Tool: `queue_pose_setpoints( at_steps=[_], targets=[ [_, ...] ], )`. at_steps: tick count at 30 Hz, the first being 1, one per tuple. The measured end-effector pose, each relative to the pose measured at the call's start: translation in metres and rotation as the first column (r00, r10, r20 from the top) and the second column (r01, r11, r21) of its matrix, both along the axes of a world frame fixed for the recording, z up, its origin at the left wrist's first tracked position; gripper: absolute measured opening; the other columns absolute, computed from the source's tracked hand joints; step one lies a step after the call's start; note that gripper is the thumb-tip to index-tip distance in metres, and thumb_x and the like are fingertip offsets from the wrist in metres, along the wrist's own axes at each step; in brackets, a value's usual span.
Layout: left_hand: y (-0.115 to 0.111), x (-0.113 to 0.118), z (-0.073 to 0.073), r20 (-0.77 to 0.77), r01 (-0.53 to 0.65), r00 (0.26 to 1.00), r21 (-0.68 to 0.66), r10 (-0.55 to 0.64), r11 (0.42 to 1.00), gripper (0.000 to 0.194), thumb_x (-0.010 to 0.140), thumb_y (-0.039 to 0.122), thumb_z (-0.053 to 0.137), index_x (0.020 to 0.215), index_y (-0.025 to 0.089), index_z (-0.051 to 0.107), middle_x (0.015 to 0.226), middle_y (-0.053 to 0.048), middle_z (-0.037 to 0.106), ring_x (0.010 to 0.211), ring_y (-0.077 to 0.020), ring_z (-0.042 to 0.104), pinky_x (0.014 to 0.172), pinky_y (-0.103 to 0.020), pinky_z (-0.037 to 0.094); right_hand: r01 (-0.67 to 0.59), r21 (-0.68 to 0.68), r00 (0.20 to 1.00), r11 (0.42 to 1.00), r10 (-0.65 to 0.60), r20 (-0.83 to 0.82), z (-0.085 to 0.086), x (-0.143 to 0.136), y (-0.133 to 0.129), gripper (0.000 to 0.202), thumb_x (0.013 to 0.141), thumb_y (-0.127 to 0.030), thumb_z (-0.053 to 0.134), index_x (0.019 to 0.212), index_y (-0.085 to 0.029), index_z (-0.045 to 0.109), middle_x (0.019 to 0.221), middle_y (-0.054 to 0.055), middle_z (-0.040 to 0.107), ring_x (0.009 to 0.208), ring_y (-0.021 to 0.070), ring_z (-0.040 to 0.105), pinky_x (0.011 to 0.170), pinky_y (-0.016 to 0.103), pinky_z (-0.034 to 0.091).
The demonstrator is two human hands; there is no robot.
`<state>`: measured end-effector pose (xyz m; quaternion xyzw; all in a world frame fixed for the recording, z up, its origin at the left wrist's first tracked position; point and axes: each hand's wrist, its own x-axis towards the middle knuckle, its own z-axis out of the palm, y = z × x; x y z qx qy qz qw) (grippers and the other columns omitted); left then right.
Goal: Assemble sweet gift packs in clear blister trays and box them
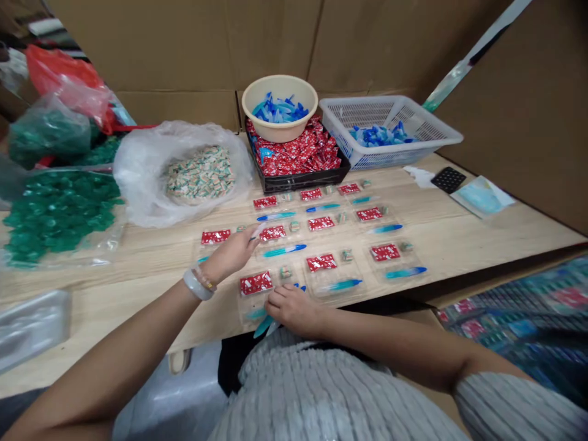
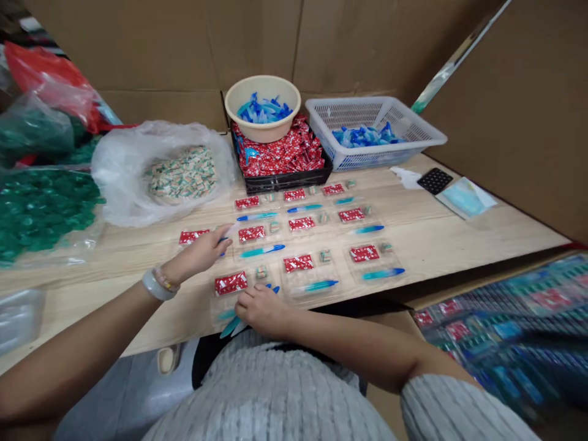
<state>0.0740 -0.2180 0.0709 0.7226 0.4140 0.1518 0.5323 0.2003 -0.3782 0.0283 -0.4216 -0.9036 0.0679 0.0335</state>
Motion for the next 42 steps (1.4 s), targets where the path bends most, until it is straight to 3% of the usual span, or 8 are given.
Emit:
queue_pose_setpoints(
  at_steps=[3, 7, 14, 21, 27, 32, 37, 42],
  targets=[
    [-0.009, -0.011, 0.000, -0.059, 0.024, 0.998, 0.125, -0.017, 0.992, 0.027, 0.070, 0.031, 0.055, 0.094, 0.019, 0.060, 0.101, -0.007, 0.062, 0.105, -0.0250, 0.049, 0.094, -0.033, 0.032, 0.028, 0.053, 0.994, 0.998, -0.022, -0.106, 0.003, 0.011, -0.006, 0.023, 0.085, -0.021, 0.043, 0.104, -0.016, 0.054, 0.080, 0.006, 0.058, 0.075, 0.0182, 0.052, 0.068, 0.032, 0.036],
    [-0.026, -0.002, 0.001, 0.004, 0.005, 1.000, -0.156, -0.004, 0.988, 0.022, 0.068, 0.035, 0.059, 0.083, 0.019, 0.059, 0.075, -0.001, 0.061, 0.079, -0.0196, 0.056, 0.076, -0.030, 0.045, 0.223, -0.117, 0.914, 0.968, -0.249, -0.320, 0.006, 0.030, -0.010, 0.027, 0.081, -0.023, 0.048, 0.106, -0.017, 0.054, 0.082, 0.006, 0.061, 0.075, 0.0174, 0.055, 0.067, 0.029, 0.040],
    [-0.049, 0.081, 0.019, 0.279, -0.024, 0.911, -0.698, 0.303, 0.716, 0.028, 0.068, 0.024, 0.062, 0.095, 0.018, 0.055, 0.087, -0.002, 0.063, 0.076, -0.0135, 0.060, 0.065, -0.022, 0.047, 0.518, -0.505, 0.191, 0.691, -0.669, -0.719, 0.020, 0.059, 0.027, 0.023, 0.080, -0.028, 0.052, 0.099, -0.017, 0.057, 0.097, 0.006, 0.060, 0.091, 0.0165, 0.054, 0.082, 0.030, 0.042],
    [-0.048, 0.132, 0.020, 0.183, -0.091, 0.901, -0.807, 0.394, 0.584, 0.030, 0.074, 0.023, 0.056, 0.103, 0.022, 0.054, 0.094, -0.002, 0.064, 0.080, -0.0131, 0.061, 0.063, -0.021, 0.047, 0.257, -0.744, -0.130, 0.616, -0.741, -0.658, 0.015, 0.094, 0.045, 0.021, 0.071, -0.028, 0.060, 0.090, -0.018, 0.059, 0.071, -0.003, 0.056, 0.062, 0.0101, 0.049, 0.061, 0.023, 0.042],
    [-0.021, 0.140, 0.018, 0.208, -0.137, 0.926, -0.595, 0.316, 0.792, 0.039, 0.062, 0.033, 0.069, 0.098, 0.021, 0.060, 0.109, -0.005, 0.061, 0.102, -0.0190, 0.055, 0.083, -0.028, 0.044, 0.360, -0.694, 0.068, 0.624, -0.759, -0.647, 0.030, 0.181, 0.080, 0.017, 0.073, -0.034, 0.056, 0.078, -0.018, 0.058, 0.061, -0.004, 0.050, 0.055, 0.0100, 0.043, 0.054, 0.022, 0.039],
    [0.012, 0.103, 0.020, 0.076, -0.337, 0.934, -0.141, 0.349, 0.931, 0.039, 0.069, 0.056, 0.052, 0.060, 0.018, 0.057, 0.060, -0.002, 0.058, 0.062, -0.0163, 0.052, 0.060, -0.027, 0.043, 0.876, -0.026, 0.405, 0.482, -0.763, -0.504, 0.084, 0.324, 0.167, 0.021, 0.078, -0.028, 0.051, 0.094, -0.017, 0.060, 0.091, 0.007, 0.060, 0.086, 0.0197, 0.053, 0.077, 0.030, 0.040],
    [0.017, 0.037, 0.017, -0.056, -0.531, 0.827, 0.250, 0.560, 0.810, 0.043, 0.079, 0.051, 0.037, 0.050, 0.020, 0.037, 0.046, 0.003, 0.034, 0.047, -0.0125, 0.034, 0.047, -0.025, 0.030, 0.912, 0.116, 0.392, 0.393, -0.919, 0.032, 0.104, 0.401, 0.255, 0.033, 0.084, -0.027, 0.044, 0.113, -0.013, 0.053, 0.115, 0.017, 0.054, 0.103, 0.0225, 0.050, 0.082, 0.031, 0.036],
    [-0.001, -0.045, 0.007, -0.019, -0.750, 0.646, 0.172, 0.763, 0.639, 0.025, 0.068, 0.045, 0.054, 0.069, 0.021, 0.050, 0.065, 0.001, 0.057, 0.068, -0.0179, 0.056, 0.064, -0.029, 0.046, 0.900, -0.029, 0.429, 0.435, -0.872, 0.237, 0.076, 0.406, 0.286, 0.028, 0.077, -0.021, 0.052, 0.096, -0.003, 0.060, 0.102, 0.022, 0.058, 0.096, 0.0246, 0.055, 0.077, 0.031, 0.038]
  ],
)
